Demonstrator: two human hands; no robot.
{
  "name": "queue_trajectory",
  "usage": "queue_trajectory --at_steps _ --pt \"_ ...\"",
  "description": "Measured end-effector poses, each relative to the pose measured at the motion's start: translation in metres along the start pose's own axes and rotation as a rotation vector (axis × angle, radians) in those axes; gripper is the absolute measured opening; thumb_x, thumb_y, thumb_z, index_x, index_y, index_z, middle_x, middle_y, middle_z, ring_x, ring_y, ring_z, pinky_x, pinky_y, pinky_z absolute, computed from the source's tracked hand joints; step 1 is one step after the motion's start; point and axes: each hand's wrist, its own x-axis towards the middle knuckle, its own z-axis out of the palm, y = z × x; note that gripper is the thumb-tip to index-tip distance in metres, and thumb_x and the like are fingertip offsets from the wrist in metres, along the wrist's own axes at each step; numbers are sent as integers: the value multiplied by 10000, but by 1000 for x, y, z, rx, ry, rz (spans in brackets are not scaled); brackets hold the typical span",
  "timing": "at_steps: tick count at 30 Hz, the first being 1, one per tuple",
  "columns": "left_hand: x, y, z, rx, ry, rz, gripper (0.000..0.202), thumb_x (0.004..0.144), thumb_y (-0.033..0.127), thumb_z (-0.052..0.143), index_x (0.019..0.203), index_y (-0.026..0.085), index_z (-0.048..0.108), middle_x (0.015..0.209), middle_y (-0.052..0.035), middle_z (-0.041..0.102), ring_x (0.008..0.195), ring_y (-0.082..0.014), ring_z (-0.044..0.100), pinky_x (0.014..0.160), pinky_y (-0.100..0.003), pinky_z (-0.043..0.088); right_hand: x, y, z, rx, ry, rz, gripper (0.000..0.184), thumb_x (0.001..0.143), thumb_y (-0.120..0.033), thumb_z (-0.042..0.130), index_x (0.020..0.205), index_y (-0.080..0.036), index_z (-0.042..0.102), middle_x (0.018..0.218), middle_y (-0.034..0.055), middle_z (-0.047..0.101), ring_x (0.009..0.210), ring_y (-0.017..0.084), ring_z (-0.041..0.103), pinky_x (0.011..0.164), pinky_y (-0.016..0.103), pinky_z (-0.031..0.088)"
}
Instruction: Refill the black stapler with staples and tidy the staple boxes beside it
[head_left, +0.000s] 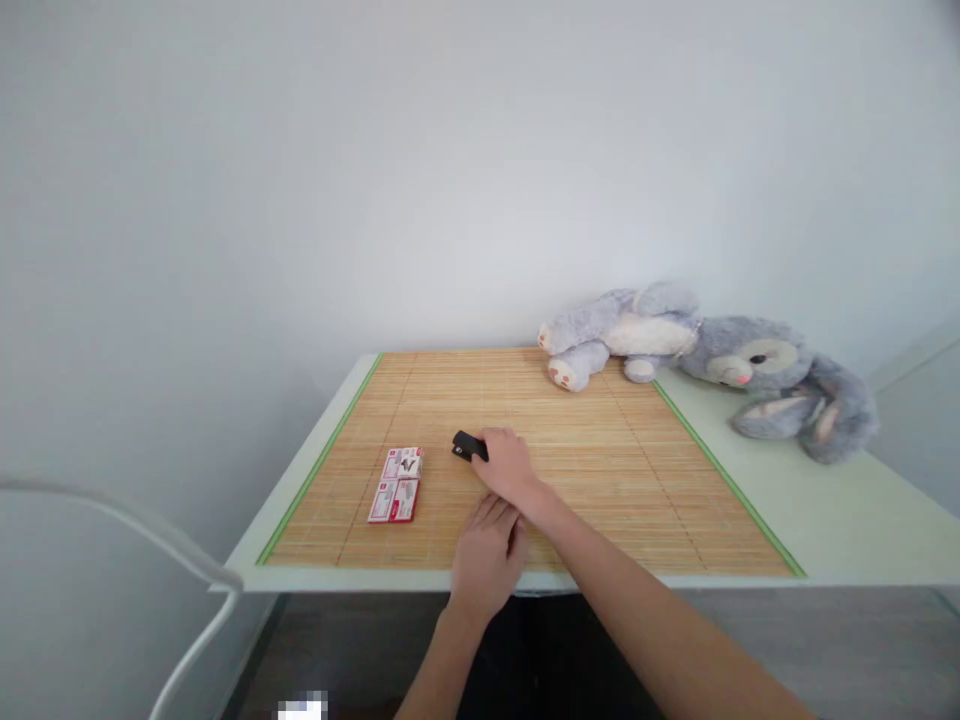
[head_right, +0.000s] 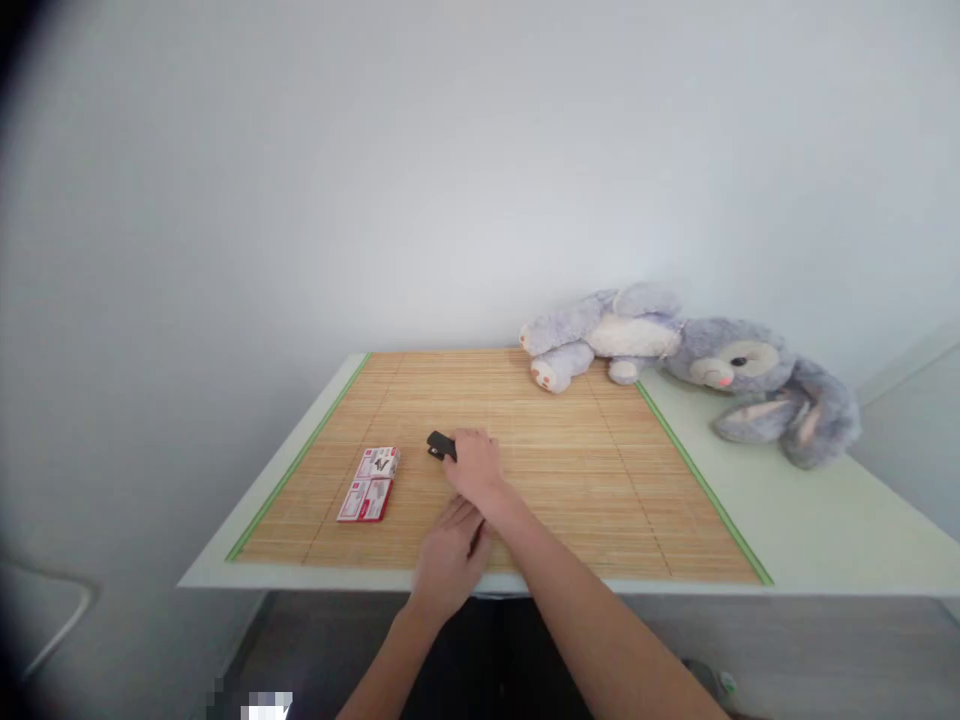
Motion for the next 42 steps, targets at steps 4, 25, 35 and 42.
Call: queue_trajectory --at_steps 4,25,35,42 --pt "2 4 -5 -15 103 -69 428 1026 201 444 1420 279 590 1391 -51 652 1309 -238 567 1146 -454 466 -8 47 -34 -43 -44 -75 333 930 -264 677 1260 -286 712 1227 70 749 1206 301 567 1017 439 384" --pt "6 8 10 192 80 -65 684 1050 456 415 1676 328 168 1707 -25 324 1560 -340 315 1268 -658 243 -44 101 -78 -78 -154 -234 377 890 -223 696 1263 -273 715 1205 43 757 1130 267 610 994 390 425" --pt "7 5 15 229 51 -84 654 1032 450 435 1648 290 284 1718 -32 300 1581 -361 252 1260 -671 237 -14 61 -80 -164 -217 -370 230 829 -359 827 1022 -243 779 1112 84 708 1135 307 564 975 409 399" --pt "8 4 18 230 74 -88 685 1000 400 483 1648 311 279 1708 -34 326 1574 -370 262 1248 -683 239 -13 61 -87 -169 -241 -430 187 839 -312 818 1003 -241 764 1142 84 694 1173 312 561 990 419 386"
